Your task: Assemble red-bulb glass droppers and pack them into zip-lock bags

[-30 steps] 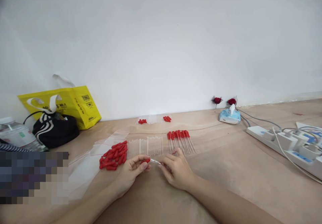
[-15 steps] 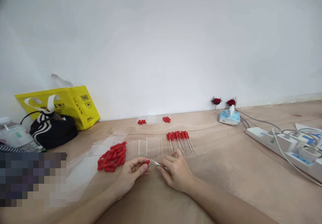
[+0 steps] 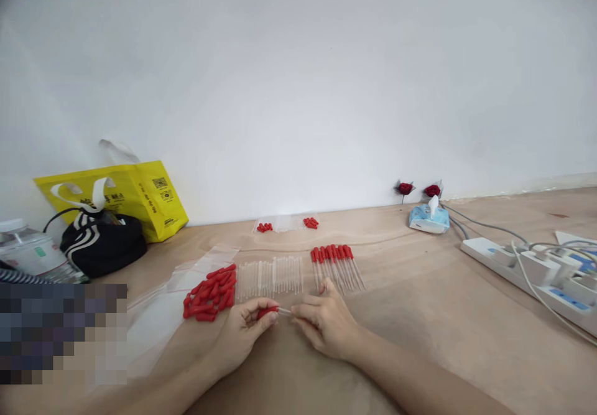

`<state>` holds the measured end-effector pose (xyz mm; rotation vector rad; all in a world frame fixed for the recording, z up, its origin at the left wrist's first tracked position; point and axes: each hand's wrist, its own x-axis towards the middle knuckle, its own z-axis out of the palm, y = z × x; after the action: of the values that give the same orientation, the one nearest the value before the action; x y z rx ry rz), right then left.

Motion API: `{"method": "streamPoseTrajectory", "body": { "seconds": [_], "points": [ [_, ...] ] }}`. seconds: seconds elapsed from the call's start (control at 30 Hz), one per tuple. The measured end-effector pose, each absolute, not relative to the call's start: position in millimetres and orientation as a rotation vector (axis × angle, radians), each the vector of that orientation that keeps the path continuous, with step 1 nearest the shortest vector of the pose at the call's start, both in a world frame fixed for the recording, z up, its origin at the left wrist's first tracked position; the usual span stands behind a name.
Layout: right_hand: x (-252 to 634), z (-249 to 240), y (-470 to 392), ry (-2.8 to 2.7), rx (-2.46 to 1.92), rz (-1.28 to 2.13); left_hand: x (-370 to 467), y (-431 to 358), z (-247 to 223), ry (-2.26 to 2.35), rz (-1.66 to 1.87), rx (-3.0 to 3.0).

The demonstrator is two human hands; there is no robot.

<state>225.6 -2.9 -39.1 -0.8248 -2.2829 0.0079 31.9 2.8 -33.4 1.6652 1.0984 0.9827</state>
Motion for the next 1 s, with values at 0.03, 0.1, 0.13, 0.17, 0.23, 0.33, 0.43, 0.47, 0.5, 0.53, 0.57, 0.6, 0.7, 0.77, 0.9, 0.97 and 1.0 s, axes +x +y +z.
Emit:
{"method": "streamPoseTrajectory", "body": {
  "seconds": [0.03,0.1,0.13,0.17,0.23,0.33,0.43,0.47,0.5,0.53,0.57,0.6,0.7,0.77,0.9,0.97,1.0],
  "points": [
    [226.6,-38.3,-1.8,-2.293,-0.820,0.000,31.2,2.3,-33.7,1.102,0.975,1.727],
    [228.7,-37.2,0.6,-2.318,-0.804,-0.031,30.0,1.0,-33.9,1.113,0.964,1.858],
    [229.7,-36.8,1.7,-2.331,-0.796,-0.049,29.6,0.1,-33.7,1.120,0.957,1.919],
    [230.4,-36.6,2.5,-2.343,-0.790,-0.068,29.4,-0.8,-33.1,1.127,0.948,1.976],
    [230.8,-36.4,3.1,-2.352,-0.790,-0.098,29.6,-2.8,-31.1,1.139,0.926,2.078],
    [228.8,-36.7,1.9,-2.341,-0.814,-0.118,30.3,-5.3,-27.5,1.143,0.889,2.206],
    [224.3,-37.9,0.0,-2.347,-0.840,-0.129,30.3,-6.4,-25.9,1.143,0.864,2.285],
    [222.5,-38.4,-0.4,-2.348,-0.848,-0.128,30.2,-6.5,-26.0,1.145,0.861,2.298],
    [220.8,-38.9,-0.8,-2.347,-0.855,-0.125,30.1,-6.5,-26.3,1.151,0.861,2.303],
    [219.2,-39.4,-1.0,-2.342,-0.862,-0.119,30.0,-6.5,-26.7,1.157,0.861,2.304],
    [217.8,-39.8,-1.2,-2.338,-0.867,-0.112,30.0,-6.5,-27.2,1.163,0.860,2.304],
    [216.8,-40.2,-1.3,-2.334,-0.870,-0.104,30.1,-6.4,-27.6,1.164,0.855,2.305],
    [215.9,-40.7,-1.4,-2.334,-0.863,-0.068,30.4,-6.0,-28.1,1.143,0.832,2.320],
    [216.8,-40.7,-0.7,-2.330,-0.867,-0.041,30.4,-5.1,-27.5,1.131,0.819,2.318],
    [219.1,-39.2,0.6,-2.348,-0.902,-0.020,29.6,-0.8,-24.3,1.117,0.788,2.353],
    [219.3,-37.4,-0.3,-2.367,-0.932,-0.053,28.6,1.6,-22.6,1.085,0.778,2.408],
    [219.0,-36.4,-1.4,-2.380,-0.951,-0.076,27.8,2.6,-22.0,1.071,0.776,2.437]
  ]
}}
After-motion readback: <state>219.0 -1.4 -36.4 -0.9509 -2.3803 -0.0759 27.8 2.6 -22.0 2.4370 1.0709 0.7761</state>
